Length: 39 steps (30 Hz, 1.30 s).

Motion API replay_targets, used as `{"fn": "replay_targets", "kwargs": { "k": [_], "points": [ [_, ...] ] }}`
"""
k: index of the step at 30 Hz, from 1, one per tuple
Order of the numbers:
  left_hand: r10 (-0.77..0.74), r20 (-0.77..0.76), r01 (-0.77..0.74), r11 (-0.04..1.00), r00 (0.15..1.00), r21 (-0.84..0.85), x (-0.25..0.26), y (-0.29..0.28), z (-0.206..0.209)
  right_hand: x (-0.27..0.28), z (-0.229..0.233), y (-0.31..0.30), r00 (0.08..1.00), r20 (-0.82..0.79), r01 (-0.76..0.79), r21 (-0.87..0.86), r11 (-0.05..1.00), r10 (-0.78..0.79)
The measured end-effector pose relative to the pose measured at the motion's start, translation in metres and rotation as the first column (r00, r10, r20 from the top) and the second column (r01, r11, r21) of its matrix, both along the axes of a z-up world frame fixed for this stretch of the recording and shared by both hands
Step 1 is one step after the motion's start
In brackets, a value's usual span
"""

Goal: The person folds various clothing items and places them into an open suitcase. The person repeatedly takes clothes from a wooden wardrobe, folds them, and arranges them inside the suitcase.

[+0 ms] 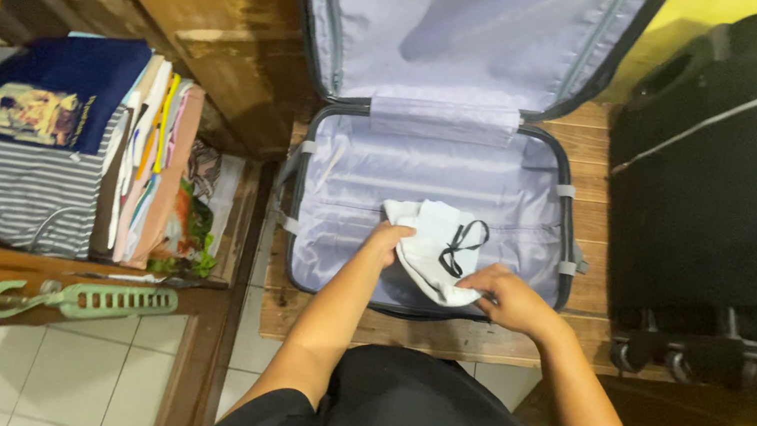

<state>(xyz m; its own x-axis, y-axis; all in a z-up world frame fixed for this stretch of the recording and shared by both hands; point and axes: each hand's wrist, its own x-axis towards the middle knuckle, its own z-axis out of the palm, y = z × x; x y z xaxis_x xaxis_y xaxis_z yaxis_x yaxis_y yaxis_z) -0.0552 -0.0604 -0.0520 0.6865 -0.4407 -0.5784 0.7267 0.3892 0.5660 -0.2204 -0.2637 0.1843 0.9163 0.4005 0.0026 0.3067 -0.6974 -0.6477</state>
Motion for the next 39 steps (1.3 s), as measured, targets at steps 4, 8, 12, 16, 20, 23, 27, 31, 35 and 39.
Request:
{"fn": "replay_targets", "kwargs": {
  "k": [4, 8, 12, 16, 20, 23, 27, 31, 35, 39],
  "points": [
    [0.083, -0.040, -0.081, 0.995, 0.996, 0.055, 0.017, 0.000, 0.015, -0.009, 0.024, -0.014, 0.956, 0.055, 0.292, -0.281, 0.914, -0.288],
    [0.243, 0.204, -0.180, 0.941, 0.948, -0.286, 0.032, 0.021, 0.031, -0.002, 0.007, -0.032, 0.838, 0.088, 0.543, -0.057, 0.838, -0.538],
    [0.228, 0.154, -0.189, 0.954, 0.961, -0.233, 0.030, 0.061, 0.033, 0.012, -0.056, -0.048, 0.840, 0.119, 0.488, 0.258, 0.834, -0.529],
    [-0.120, -0.084, 0.137, 0.964, 0.989, 0.229, 0.012, 0.089, 0.021, 0.038, -0.134, -0.049, 0.831, -0.270, 0.554, 0.474, 0.685, -0.486],
    [-0.246, -0.103, 0.263, 0.818, 0.964, 0.512, 0.005, 0.097, 0.012, 0.042, -0.177, -0.051, 0.775, -0.288, 0.624, 0.213, 0.752, -0.562],
    [-0.150, 0.033, 0.093, 0.756, 0.988, 0.648, 0.010, 0.101, 0.010, 0.038, -0.184, -0.049, 0.657, -0.375, 0.750, 0.236, 0.618, -0.654],
    [-0.045, 0.125, -0.052, 0.732, 0.991, 0.679, 0.025, 0.105, 0.010, 0.031, -0.181, -0.044, 0.424, -0.630, 0.897, 0.191, 0.400, -0.651],
    [-0.330, 0.315, -0.153, 0.435, 0.890, 0.887, 0.040, 0.103, 0.013, 0.036, -0.176, -0.039, 0.350, -0.686, 0.893, 0.039, 0.449, -0.637],
    [-0.479, 0.210, -0.009, 0.389, 0.852, 0.921, 0.047, 0.101, 0.015, 0.035, -0.176, -0.033, 0.360, -0.753, 0.887, 0.094, 0.452, -0.551],
    [-0.538, 0.284, 0.058, 0.532, 0.793, 0.845, 0.047, 0.100, 0.016, 0.034, -0.174, -0.031, 0.420, -0.768, 0.882, 0.222, 0.415, -0.483]
  ]
}}
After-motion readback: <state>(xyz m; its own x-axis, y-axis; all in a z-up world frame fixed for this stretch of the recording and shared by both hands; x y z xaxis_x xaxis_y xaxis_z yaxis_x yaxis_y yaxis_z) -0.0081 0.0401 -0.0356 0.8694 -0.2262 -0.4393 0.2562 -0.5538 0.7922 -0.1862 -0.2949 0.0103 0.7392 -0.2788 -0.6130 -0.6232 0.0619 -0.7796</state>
